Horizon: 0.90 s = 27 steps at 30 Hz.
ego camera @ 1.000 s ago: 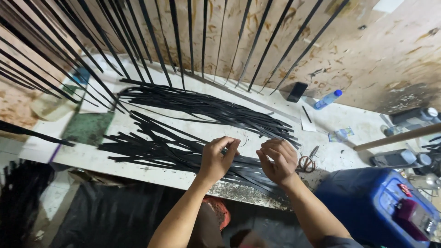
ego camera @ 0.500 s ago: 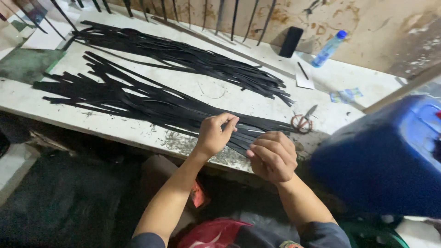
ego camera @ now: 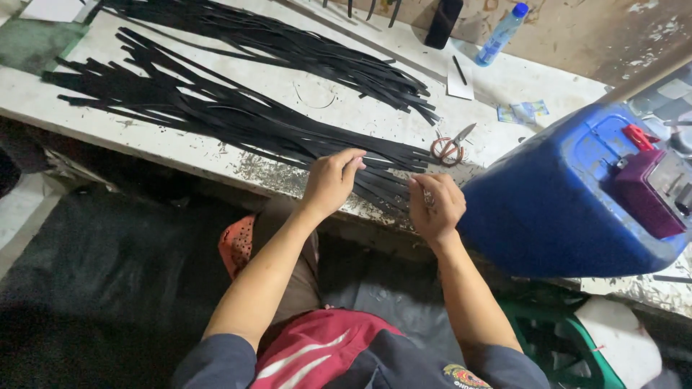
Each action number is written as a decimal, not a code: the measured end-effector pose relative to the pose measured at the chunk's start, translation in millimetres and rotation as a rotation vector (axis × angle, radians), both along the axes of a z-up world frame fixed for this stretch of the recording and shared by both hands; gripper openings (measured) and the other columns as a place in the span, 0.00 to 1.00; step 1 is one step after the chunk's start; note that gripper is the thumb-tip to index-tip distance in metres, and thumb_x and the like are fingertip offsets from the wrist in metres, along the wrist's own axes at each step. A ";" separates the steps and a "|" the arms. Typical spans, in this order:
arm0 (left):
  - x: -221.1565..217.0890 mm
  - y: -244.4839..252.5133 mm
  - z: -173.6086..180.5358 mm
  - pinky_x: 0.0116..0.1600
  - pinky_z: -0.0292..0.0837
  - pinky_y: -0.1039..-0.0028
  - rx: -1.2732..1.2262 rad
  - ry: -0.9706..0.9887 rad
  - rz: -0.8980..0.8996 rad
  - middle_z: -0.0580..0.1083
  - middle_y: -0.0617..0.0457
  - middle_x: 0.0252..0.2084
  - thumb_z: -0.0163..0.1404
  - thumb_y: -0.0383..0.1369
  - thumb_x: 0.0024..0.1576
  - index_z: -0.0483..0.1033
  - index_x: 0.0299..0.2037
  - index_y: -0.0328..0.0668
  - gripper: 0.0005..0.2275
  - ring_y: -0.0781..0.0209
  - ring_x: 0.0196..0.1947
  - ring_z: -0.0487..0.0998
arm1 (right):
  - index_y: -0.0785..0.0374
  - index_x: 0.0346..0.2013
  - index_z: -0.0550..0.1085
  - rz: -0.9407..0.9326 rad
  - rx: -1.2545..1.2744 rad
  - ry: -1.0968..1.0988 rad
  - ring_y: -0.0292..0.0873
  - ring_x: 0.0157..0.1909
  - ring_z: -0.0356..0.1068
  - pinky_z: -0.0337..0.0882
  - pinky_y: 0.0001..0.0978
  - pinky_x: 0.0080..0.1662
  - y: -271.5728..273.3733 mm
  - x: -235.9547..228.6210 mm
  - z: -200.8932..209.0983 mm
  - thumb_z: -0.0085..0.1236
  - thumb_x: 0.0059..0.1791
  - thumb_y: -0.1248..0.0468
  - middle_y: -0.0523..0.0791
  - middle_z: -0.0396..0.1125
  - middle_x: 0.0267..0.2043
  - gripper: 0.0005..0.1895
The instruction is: The person removes black leather straps from a hanging line, applies a finishing substance to the ends using a specialized container on a blue jug, and then hangs the straps back up on the line using clothespins.
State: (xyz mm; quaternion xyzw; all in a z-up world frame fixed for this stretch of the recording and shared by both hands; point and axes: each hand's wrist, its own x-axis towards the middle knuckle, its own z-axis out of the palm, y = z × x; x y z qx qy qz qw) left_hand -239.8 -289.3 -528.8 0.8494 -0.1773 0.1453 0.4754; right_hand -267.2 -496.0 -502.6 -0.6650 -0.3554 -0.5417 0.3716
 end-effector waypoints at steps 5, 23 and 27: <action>-5.3 -3.2 -5.8 0.47 0.78 0.56 -0.029 0.019 0.000 0.82 0.49 0.35 0.44 0.30 0.65 0.81 0.50 0.42 0.11 0.42 0.42 0.82 | 0.71 0.38 0.78 -0.084 -0.037 0.346 0.54 0.24 0.69 0.69 0.42 0.27 3.3 7.1 -46.5 0.60 0.51 0.76 0.52 0.70 0.27 0.03; 86.5 -14.8 -14.9 0.43 0.79 0.56 -0.049 0.074 -0.080 0.81 0.46 0.28 0.49 0.37 0.64 0.80 0.48 0.44 0.10 0.43 0.38 0.83 | 0.68 0.46 0.78 -0.262 -0.489 1.131 0.64 0.52 0.71 0.73 0.58 0.49 44.0 146.8 -204.1 0.60 0.47 0.65 0.57 0.72 0.43 0.14; 101.6 -14.1 -25.5 0.40 0.80 0.56 -0.007 0.105 -0.084 0.80 0.48 0.26 0.49 0.36 0.63 0.80 0.49 0.49 0.09 0.43 0.35 0.83 | 0.63 0.46 0.79 -0.409 -0.675 1.113 0.58 0.54 0.70 0.71 0.53 0.50 46.1 159.1 -254.6 0.59 0.47 0.62 0.52 0.74 0.44 0.15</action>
